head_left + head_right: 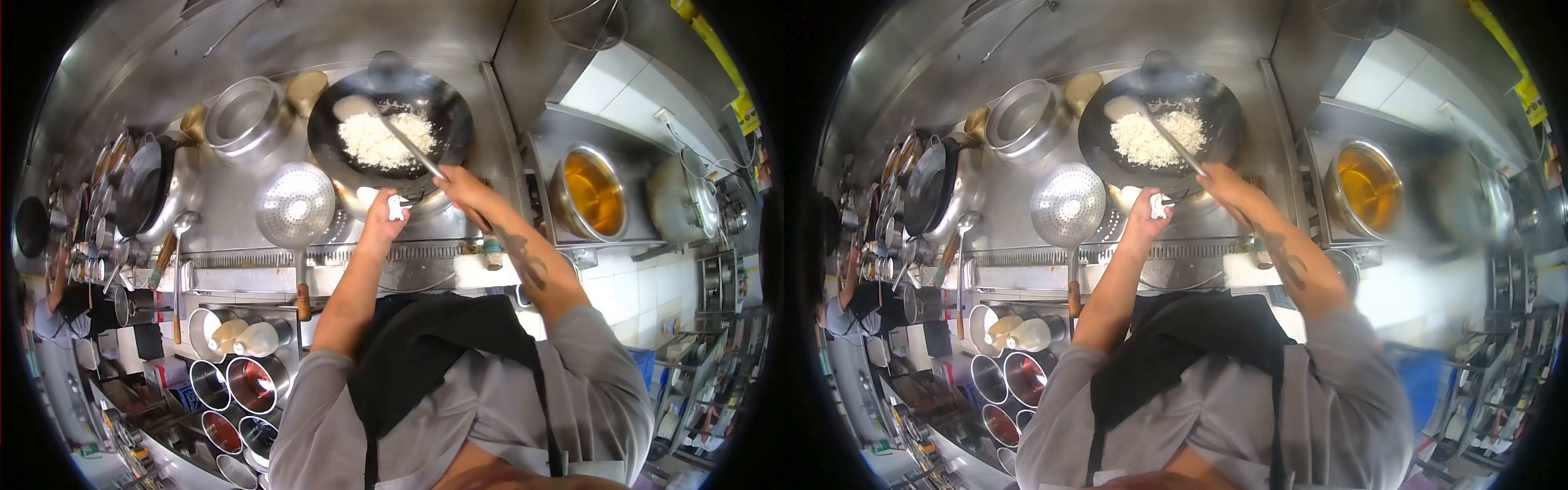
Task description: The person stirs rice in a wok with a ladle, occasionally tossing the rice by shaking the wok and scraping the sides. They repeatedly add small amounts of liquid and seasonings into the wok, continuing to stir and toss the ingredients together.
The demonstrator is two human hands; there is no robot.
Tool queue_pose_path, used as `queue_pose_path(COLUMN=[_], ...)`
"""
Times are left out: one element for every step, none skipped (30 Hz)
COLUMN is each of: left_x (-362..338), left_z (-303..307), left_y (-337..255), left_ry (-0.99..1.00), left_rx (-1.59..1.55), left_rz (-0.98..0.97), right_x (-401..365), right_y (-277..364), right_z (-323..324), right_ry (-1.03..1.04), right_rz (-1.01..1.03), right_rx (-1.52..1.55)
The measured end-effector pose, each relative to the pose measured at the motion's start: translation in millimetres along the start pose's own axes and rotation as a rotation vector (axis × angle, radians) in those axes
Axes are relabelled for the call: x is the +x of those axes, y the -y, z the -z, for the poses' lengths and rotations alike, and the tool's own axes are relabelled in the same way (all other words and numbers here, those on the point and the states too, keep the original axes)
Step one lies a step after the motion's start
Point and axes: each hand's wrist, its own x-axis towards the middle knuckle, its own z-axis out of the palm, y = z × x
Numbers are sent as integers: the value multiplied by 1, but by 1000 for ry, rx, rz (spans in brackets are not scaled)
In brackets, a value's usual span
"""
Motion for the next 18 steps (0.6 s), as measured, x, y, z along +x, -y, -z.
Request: queue_pose_path(left_x=[2, 1, 1, 0, 2, 4, 5, 9, -8, -45, -81, -121, -151, -158, -138, -102, -77, -85], left_z=[2, 2, 0, -1, -1, -1, 1, 8, 6, -4, -21, -35, -45, -49, -46, -36, -23, -20], left_y=[-2, -3, -5, -6, -8, -9, -7, 1, 12, 24, 27, 28, 30, 31, 25, 10, 4, 15], left_ry=[10, 2, -3, -9, -8, -6, -9, 16, -8, -25, -32, 18, 59, -44, -113, -6, 104, 73], left_rx=[-17, 2, 24, 47, 55, 62, 68, 37, 12, -10, -31, -40, -55, -89, -165, -158, -149, -130], left_rz=[23, 36, 48, 62, 66, 72, 80, 16, 21, 22, 14, 66, 123, 44, 92, 131, 167, 105], right_x=[-36, -59, -66, -75, -106, -137, -142, -147, -153, -160, -165, -166, -166, -170, -180, -190, -201, -206], right_y=[19, 26, 3, -21, 3, 39, 46, 48, 46, 44, 45, 46, 46, 44, 42, 42, 44, 50], right_z=[7, 14, 28, 43, 69, 94, 101, 106, 110, 111, 112, 113, 114, 113, 110, 111, 112, 118], right_ry=[13, 26, -48, -126, -12, 102, 56, 7, -46, -58, -81, -97, -102, -95, -81, -22, 33, 75], right_rz=[42, 86, 406, 725, 469, 211, 181, 145, 105, 120, 144, 168, 189, 203, 208, 218, 230, 253], right_rx=[-73, -146, -259, -366, -459, -546, -645, -737, -830, -839, -852, -860, -783, -704, -625, -594, -561, -538])
